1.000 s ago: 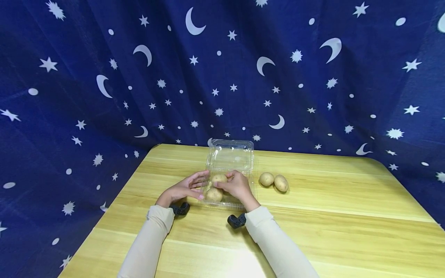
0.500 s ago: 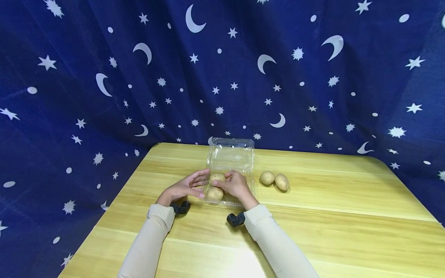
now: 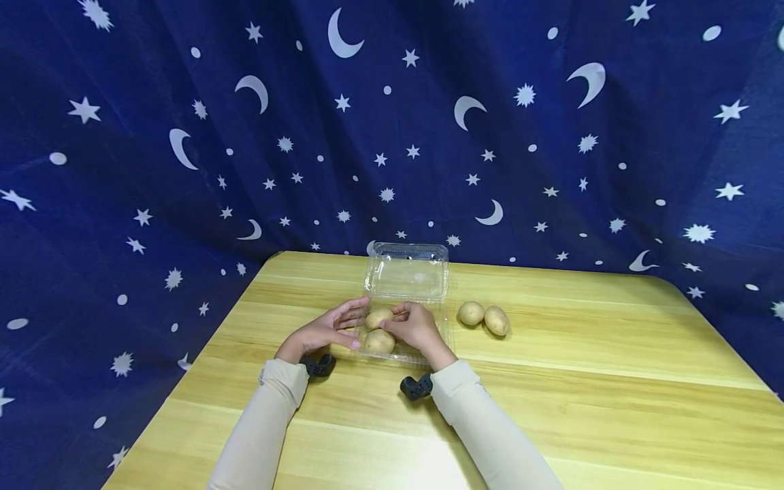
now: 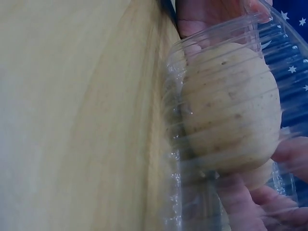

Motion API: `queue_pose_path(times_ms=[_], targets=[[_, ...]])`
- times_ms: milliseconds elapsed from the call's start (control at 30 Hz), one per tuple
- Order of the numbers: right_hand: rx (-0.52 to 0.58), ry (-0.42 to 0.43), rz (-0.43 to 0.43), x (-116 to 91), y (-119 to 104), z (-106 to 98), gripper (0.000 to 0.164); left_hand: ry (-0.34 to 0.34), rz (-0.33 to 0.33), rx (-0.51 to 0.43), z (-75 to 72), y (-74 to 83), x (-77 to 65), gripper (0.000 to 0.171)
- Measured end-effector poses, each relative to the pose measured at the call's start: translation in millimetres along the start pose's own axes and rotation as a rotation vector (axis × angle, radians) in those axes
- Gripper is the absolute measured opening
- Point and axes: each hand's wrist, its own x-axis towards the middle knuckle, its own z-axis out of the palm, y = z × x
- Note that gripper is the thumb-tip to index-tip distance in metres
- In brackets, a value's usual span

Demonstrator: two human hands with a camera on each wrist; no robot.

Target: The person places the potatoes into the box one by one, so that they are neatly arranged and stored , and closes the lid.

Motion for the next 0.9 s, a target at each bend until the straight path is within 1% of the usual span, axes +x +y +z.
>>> queue_pose_path(times_ms=[233,400,533,733,900], targets=[[-0.003,0.026,-0.022,-0.6,2.2,-0.9,0.036,0.007,-0.003,0.002,1.5,0.8,0.4,0.105],[0.050,0.032,-0.029,-1.8,2.6,-1.9,0.032,0.007,-0.002,0.004,2.2,1.5,0.5,0.106],[0.112,0.014,-0.025,-3.4,0.9,-3.8,0.030,0.007,-0.003,0.003,1.9,1.2,0.6,0.106],[0.129,0.004,-0.044,-3.5,-2.7,-9.1,0.028,0.007,-0.007,0.007,1.4,0.5,0.7,0.106],[0.199,-0.039,-0.043,-4.9,-5.0,-14.1,0.027,0.001,-0.005,0.005,0.2,-0.3,0.3,0.107]])
